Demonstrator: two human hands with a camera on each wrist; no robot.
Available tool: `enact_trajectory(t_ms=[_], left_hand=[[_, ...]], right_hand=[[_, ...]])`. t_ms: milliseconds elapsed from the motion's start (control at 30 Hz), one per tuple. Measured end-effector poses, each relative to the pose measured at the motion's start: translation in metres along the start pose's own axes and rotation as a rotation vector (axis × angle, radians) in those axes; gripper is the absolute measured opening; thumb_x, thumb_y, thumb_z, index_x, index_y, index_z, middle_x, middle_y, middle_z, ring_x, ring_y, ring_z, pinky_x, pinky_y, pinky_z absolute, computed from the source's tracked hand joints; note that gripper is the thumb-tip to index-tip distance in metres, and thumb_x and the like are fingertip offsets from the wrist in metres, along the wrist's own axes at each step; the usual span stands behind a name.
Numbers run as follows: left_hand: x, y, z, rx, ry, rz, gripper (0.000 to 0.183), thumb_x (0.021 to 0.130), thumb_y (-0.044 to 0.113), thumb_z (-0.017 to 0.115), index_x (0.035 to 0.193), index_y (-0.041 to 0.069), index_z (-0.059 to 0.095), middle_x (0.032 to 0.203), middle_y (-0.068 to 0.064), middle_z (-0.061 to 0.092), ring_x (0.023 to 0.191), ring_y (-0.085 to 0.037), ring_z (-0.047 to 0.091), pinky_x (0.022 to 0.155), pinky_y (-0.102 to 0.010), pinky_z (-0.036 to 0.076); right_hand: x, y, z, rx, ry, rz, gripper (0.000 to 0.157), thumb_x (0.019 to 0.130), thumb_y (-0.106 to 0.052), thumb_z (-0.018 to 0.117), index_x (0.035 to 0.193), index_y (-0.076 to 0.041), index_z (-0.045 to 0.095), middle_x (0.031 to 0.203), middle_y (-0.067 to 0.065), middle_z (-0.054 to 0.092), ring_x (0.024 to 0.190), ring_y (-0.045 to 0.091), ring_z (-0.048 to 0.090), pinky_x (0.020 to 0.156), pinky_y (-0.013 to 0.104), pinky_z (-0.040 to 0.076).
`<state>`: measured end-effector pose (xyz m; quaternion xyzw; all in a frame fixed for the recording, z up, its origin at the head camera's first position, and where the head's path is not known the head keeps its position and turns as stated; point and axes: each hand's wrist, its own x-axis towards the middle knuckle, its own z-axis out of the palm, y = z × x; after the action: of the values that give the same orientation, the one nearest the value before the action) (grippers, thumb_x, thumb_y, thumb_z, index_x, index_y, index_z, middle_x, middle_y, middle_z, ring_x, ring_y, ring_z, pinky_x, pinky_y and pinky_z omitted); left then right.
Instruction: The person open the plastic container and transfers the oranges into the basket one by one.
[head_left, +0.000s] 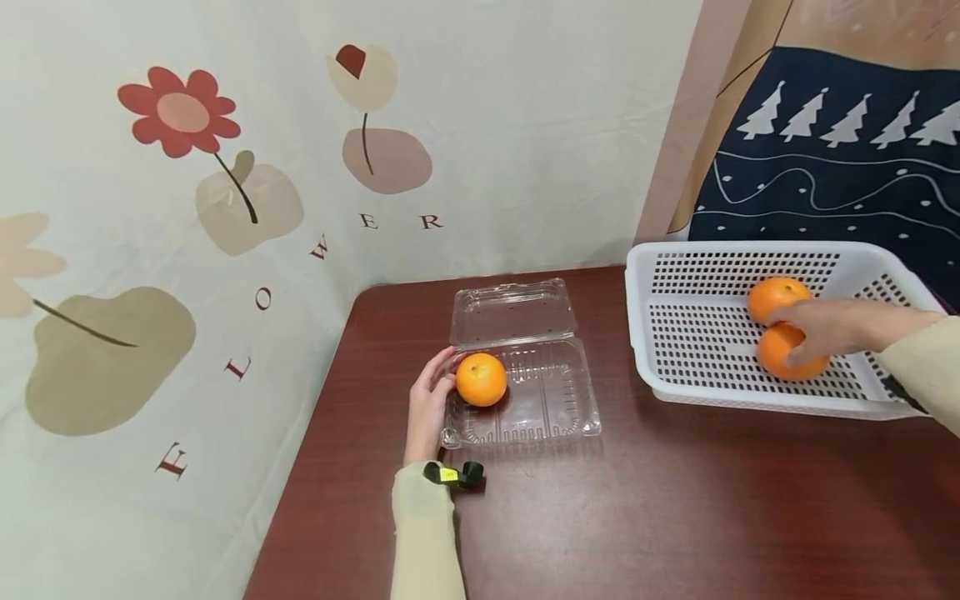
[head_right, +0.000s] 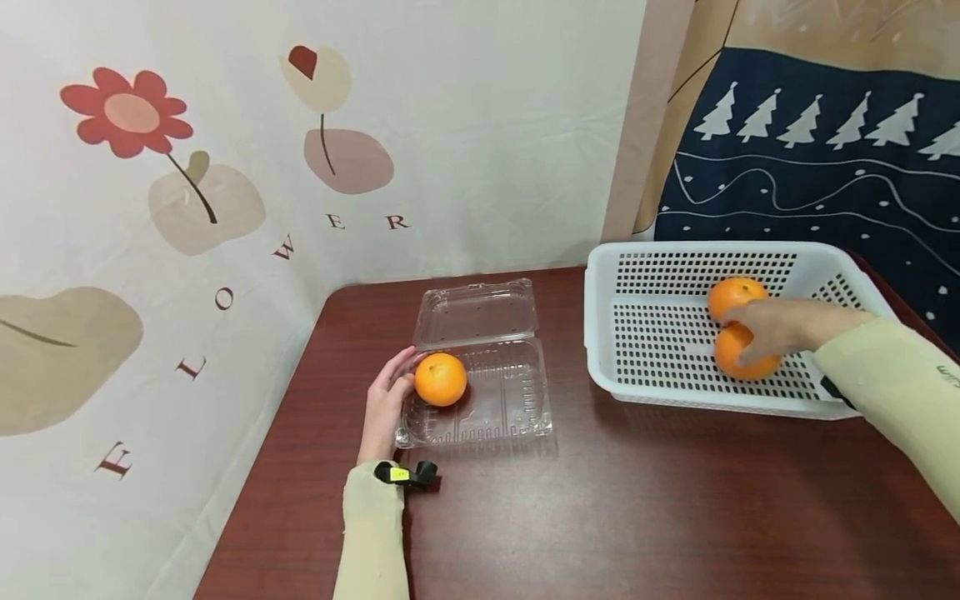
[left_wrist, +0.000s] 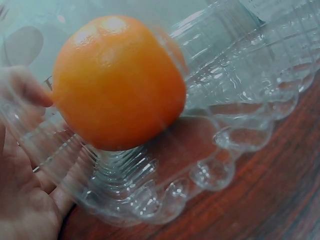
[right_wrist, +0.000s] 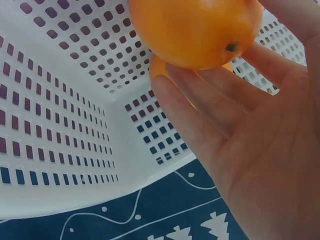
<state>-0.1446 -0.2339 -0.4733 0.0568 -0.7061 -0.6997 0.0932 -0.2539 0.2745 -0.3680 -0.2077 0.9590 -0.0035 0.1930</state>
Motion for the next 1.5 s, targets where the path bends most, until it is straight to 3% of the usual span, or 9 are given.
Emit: enact_trajectory(t_ms=[300,733,900,1067,1500], left_hand=[[-0.008,0.021,0.004,0.013,-0.002,-0.005,0.038,0.09,0.004,0.042,0.128,0.012,0.049,0.121,-0.002,0.055,0.114,-0.013,0.048,0.099,-0.032,0.033],[-0.009,0.022,0.006,-0.001,-0.012,-0.008,0.039,0.09,0.003,0.042,0.128,0.011,0.048,0.122,-0.004,0.054,0.114,-0.012,0.048,0.098,-0.03,0.034],[-0.008,0.022,0.005,-0.008,-0.011,-0.005,0.039,0.09,0.003,0.041,0.127,0.011,0.048,0.122,-0.005,0.054,0.114,-0.013,0.048,0.098,-0.031,0.034],[-0.008,0.021,0.005,0.003,-0.01,-0.011,0.038,0.091,0.004,0.042,0.128,0.012,0.048,0.122,-0.004,0.054,0.114,-0.013,0.047,0.098,-0.032,0.034],[-0.008,0.021,0.005,-0.013,-0.005,-0.005,0.039,0.09,0.002,0.041,0.128,0.009,0.048,0.123,-0.007,0.054,0.115,-0.014,0.047,0.099,-0.032,0.033]], right_hand=[[-0.003,-0.001,-0.009,0.033,0.012,-0.04,0.072,0.067,-0.051,0.068,0.115,0.001,0.055,0.105,0.019,0.058,0.093,0.035,0.053,0.076,0.057,0.039],[-0.005,-0.013,-0.023,0.032,0.018,-0.026,0.076,0.072,-0.058,0.06,0.119,0.002,0.052,0.106,0.018,0.058,0.091,0.032,0.053,0.074,0.055,0.041],[-0.008,-0.018,-0.029,0.028,0.08,-0.059,0.077,0.074,-0.059,0.057,0.12,0.002,0.051,0.109,0.021,0.056,0.091,0.031,0.054,0.075,0.054,0.042],[-0.012,-0.025,-0.032,0.035,0.139,-0.091,0.064,0.078,-0.053,0.056,0.119,-0.004,0.054,0.119,0.023,0.05,0.099,0.034,0.053,0.08,0.056,0.04],[-0.024,-0.045,-0.038,0.03,0.21,-0.15,0.041,0.082,-0.03,0.06,0.118,-0.011,0.057,0.119,0.017,0.053,0.104,0.034,0.051,0.081,0.057,0.039]])
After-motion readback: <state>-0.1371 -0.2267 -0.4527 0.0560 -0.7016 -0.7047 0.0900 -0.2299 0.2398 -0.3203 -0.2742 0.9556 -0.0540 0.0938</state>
